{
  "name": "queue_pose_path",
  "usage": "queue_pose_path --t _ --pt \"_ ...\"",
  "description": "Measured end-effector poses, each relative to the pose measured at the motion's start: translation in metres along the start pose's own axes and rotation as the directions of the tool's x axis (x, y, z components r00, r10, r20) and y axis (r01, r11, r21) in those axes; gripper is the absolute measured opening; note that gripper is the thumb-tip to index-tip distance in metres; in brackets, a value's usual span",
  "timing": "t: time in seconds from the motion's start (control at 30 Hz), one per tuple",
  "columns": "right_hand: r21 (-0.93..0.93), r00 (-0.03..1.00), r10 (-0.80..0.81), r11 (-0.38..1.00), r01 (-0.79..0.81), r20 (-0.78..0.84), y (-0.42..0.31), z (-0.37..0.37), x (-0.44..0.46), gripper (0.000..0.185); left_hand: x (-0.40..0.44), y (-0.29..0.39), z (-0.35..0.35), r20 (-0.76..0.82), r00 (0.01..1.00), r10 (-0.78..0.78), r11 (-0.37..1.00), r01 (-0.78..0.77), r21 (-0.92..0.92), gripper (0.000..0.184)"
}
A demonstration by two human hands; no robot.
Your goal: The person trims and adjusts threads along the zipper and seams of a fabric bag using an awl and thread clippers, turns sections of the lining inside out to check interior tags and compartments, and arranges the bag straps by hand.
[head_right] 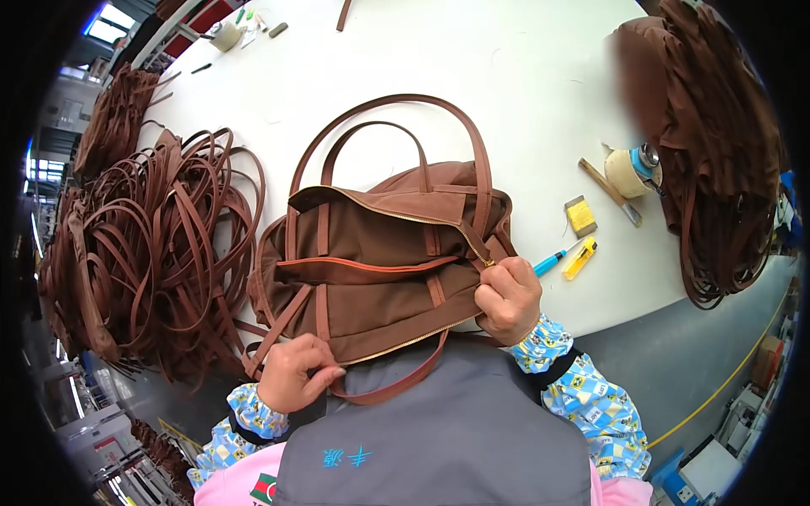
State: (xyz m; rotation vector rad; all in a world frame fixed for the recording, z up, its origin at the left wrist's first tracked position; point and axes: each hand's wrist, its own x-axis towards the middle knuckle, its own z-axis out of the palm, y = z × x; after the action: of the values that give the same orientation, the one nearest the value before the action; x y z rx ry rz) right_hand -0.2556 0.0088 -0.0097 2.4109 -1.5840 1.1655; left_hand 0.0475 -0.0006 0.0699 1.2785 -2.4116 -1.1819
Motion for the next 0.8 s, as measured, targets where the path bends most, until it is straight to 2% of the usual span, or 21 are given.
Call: queue_pose_path --t 0.03,0.07,0.13,0.17,0.23,0.3,0.4,0.43,0.53,0.57,0.63,0.67,0.7,0.8 --pt "0.003 1.0 0.003 1.0 -0.003 0.004 -0.001 -0.001 -0.001 0.017 0.005 0.005 0.0 -0.026 0.998 -0.056 0.998 0.056 0.008 0.008" --pt "0.003 1.0 0.003 1.0 -0.003 0.004 -0.003 -0.002 0.0 0.017 0.016 0.015 0.0 -0.113 0.993 -0.028 1.0 0.03 0.009 0.01" --pt "0.022 1.0 -0.009 1.0 0.009 0.026 -0.007 -0.005 0.004 0.016 0.043 0.028 0.005 -0.245 0.964 0.104 0.986 -0.068 0.152 0.02" --pt "0.021 1.0 -0.018 1.0 0.018 0.025 -0.008 -0.006 0.005 0.016 0.057 0.039 0.007 -0.233 0.967 0.105 0.979 -0.06 0.195 0.029" --pt "0.034 0.998 -0.038 0.999 0.037 0.05 -0.011 -0.009 0.008 0.016 0.087 0.043 0.022 -0.24 0.952 0.191 0.964 -0.136 0.227 0.035" --pt "0.033 0.996 -0.054 0.998 0.052 0.073 -0.013 -0.016 0.012 0.015 0.108 0.031 0.045 -0.21 0.953 0.219 0.941 -0.15 0.303 0.031" --pt "0.151 0.972 -0.08 0.987 0.047 0.219 -0.015 -0.025 0.018 0.015 0.121 0.016 0.061 -0.137 0.965 0.224 0.924 -0.166 0.345 0.026" --pt "0.143 0.975 -0.075 0.989 0.046 0.21 -0.016 -0.03 0.023 0.015 0.124 0.012 0.064 -0.133 0.963 0.235 0.92 -0.176 0.351 0.026" --pt "0.249 0.95 0.088 0.954 -0.167 0.299 -0.021 -0.039 0.036 0.017 0.128 0.005 0.068 -0.183 0.942 0.282 0.915 -0.207 0.346 0.017" --pt "0.246 0.953 0.09 0.955 -0.165 0.29 -0.025 -0.037 0.04 0.017 0.128 0.006 0.069 -0.18 0.94 0.289 0.912 -0.213 0.352 0.017" --pt "0.091 0.9 0.361 0.916 -0.392 0.246 -0.039 -0.031 0.053 0.026 0.125 0.008 0.068 -0.17 0.955 0.243 0.932 -0.181 0.313 0.015" --pt "-0.071 0.923 0.29 0.957 -0.281 0.253 -0.039 -0.026 0.054 0.038 0.123 0.01 0.065 -0.169 0.952 0.254 0.928 -0.191 0.32 0.015" --pt "-0.18 0.878 0.327 0.943 -0.279 0.349 -0.043 -0.025 0.058 0.038 0.121 0.013 0.061 -0.183 0.957 0.226 0.953 -0.178 0.246 0.014" --pt "-0.237 0.892 0.303 0.943 -0.232 0.334 -0.037 -0.019 0.059 0.043 0.109 0.02 0.039 -0.152 0.968 0.199 0.976 -0.183 0.116 0.014"
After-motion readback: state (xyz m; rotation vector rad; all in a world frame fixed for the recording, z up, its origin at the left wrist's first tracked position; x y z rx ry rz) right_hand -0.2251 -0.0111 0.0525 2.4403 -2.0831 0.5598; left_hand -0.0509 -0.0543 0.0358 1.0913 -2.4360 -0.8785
